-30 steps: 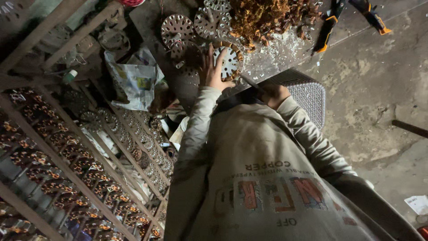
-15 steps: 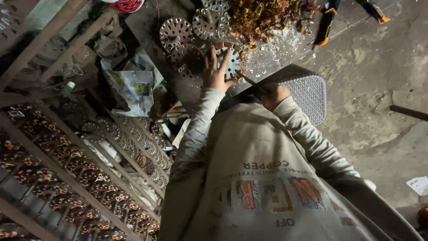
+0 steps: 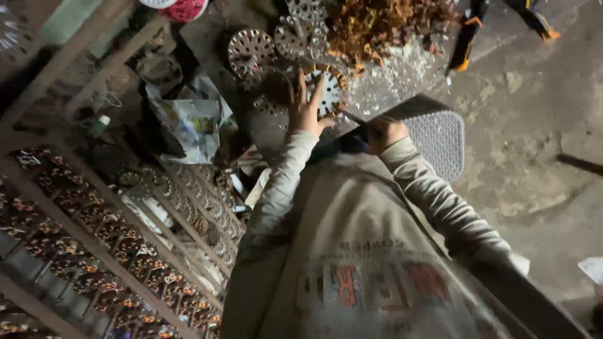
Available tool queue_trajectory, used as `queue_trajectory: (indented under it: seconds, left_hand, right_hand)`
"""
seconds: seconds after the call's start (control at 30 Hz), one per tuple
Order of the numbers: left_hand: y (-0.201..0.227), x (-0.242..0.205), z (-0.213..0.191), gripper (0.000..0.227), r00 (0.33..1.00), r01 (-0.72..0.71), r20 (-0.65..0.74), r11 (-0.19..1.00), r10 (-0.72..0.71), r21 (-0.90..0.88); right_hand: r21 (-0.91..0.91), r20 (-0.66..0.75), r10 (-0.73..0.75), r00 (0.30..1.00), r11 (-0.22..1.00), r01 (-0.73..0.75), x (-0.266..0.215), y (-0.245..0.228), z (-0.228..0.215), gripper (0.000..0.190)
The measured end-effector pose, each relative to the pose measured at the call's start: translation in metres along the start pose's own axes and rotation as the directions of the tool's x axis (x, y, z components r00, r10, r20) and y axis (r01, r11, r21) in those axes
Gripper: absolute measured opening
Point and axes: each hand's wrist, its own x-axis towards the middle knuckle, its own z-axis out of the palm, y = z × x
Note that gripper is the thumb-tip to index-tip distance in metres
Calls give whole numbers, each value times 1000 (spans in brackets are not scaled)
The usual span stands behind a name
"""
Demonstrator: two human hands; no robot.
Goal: The person uses pliers to trim excess copper wire from circular metal stator components on a workbench. The person repeatedly rotates each component and snips protruding wire ends, accumulating copper shavings on the table.
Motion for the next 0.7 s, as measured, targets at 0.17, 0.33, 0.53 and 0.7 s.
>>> queue_trajectory:
  seconds: [0.17, 0.33, 0.53, 0.7]
  left_hand:
    - [1, 4, 0, 138, 997, 59, 50, 998, -60, 25]
    - [5, 14, -6, 140, 997, 57, 39, 997, -59, 55]
    - [5, 12, -9, 135, 996, 56, 66, 996, -61, 72]
    - [-4, 15, -13, 134, 990, 59, 122, 995, -68, 80]
  right_hand:
    - [424, 163, 37, 986, 900, -104, 13, 9, -17, 33]
    - [-117, 279, -62, 958, 988, 99, 35, 4, -16, 20]
    - [610, 762, -6, 647, 342, -715, 34, 40, 4, 23]
    - [677, 726, -114, 678, -52, -734, 13, 48, 47, 22]
